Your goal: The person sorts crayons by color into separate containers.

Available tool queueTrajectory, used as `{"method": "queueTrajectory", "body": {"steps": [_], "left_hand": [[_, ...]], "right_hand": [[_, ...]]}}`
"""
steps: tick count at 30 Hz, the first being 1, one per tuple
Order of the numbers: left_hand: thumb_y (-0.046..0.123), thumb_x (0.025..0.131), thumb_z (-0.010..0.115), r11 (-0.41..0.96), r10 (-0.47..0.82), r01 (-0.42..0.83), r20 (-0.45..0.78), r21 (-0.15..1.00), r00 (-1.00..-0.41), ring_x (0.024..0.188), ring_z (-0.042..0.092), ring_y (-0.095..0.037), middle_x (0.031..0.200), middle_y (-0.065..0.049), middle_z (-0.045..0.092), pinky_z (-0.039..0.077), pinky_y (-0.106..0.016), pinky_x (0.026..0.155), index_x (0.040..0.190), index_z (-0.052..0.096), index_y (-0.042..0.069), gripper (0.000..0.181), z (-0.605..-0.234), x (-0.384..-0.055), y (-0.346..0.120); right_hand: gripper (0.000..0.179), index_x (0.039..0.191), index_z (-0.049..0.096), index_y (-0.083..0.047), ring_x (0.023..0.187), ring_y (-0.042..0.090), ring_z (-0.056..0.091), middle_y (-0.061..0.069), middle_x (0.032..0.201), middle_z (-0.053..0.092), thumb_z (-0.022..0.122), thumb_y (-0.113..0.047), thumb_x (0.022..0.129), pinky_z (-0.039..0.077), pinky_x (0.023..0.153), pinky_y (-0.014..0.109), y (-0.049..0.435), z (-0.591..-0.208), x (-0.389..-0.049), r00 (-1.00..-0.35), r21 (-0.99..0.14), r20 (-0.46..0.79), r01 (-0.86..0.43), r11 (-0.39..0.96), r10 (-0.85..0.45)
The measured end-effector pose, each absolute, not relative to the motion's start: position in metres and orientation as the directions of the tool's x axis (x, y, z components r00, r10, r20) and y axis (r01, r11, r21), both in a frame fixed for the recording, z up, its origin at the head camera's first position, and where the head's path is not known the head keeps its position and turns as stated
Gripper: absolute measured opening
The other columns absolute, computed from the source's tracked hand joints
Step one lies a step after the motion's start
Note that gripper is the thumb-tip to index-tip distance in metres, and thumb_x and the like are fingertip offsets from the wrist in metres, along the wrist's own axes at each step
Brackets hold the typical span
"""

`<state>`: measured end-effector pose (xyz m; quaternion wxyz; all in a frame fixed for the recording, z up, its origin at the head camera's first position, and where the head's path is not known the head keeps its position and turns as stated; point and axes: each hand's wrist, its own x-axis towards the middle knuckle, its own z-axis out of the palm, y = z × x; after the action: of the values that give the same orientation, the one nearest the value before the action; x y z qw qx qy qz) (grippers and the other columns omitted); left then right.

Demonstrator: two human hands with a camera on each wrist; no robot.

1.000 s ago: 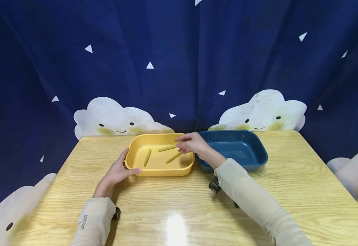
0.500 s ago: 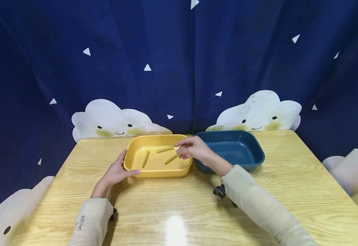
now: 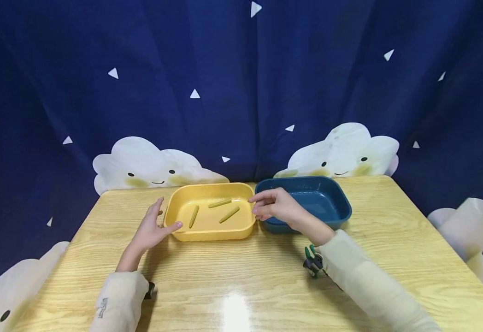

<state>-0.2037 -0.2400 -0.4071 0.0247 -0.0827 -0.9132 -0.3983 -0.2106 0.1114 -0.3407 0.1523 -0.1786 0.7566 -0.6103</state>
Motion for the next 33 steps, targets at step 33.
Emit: {"method": "queueTrajectory", "body": {"steps": [33], "left_hand": [[-0.009, 0.071, 0.071, 0.522, 0.236, 0.637, 0.621, 0.567, -0.747, 0.089, 0.057, -0.026, 0.096, -0.014, 0.062, 0.050, -0.035, 0.064, 0.109, 0.050, -0.004, 0.043, -0.360, -0.145, -0.167]], "right_hand": [[0.036, 0.111, 0.056, 0.010, 0.072, 0.019, 0.063, 0.009, 0.083, 0.063, 0.067, -0.009, 0.082, 0.053, 0.067, 0.034, 0.235, -0.347, -0.182, -0.901, -0.919, 0.047, -0.208, 0.334, -0.430]]}}
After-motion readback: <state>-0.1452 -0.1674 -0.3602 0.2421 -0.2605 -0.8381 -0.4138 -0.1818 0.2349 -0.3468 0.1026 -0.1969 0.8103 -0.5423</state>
